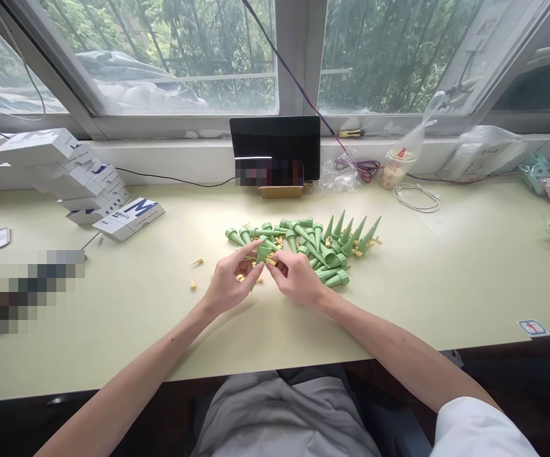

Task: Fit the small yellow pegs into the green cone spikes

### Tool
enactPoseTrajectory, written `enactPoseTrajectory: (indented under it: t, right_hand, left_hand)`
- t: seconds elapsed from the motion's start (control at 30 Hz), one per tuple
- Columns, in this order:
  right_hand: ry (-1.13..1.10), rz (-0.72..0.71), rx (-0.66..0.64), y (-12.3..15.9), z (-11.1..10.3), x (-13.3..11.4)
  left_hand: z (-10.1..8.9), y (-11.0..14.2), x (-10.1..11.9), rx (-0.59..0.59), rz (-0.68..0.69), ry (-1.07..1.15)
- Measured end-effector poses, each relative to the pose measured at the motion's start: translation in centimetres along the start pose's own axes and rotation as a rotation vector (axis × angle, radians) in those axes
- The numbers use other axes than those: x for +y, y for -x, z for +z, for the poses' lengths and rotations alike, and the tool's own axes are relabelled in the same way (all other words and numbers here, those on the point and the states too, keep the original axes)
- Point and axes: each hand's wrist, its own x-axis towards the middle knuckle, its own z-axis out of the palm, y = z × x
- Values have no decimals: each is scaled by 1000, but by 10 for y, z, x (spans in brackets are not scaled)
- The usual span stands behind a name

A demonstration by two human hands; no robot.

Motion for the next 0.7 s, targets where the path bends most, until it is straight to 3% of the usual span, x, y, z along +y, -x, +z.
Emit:
enactPoseTrajectory:
  t: [0.3,0.5,0.7]
  right_hand:
    - [-205,173,-40,-2,-5,-1]
    - [-168,139,-15,-1,-4,-1]
    - [-52,18,13,0,-2,0]
  left_hand:
    - [-1,1,1,-68,38,14]
    - [0,1,0,-69,52,14]
    - [0,1,-2,-57,65,-29]
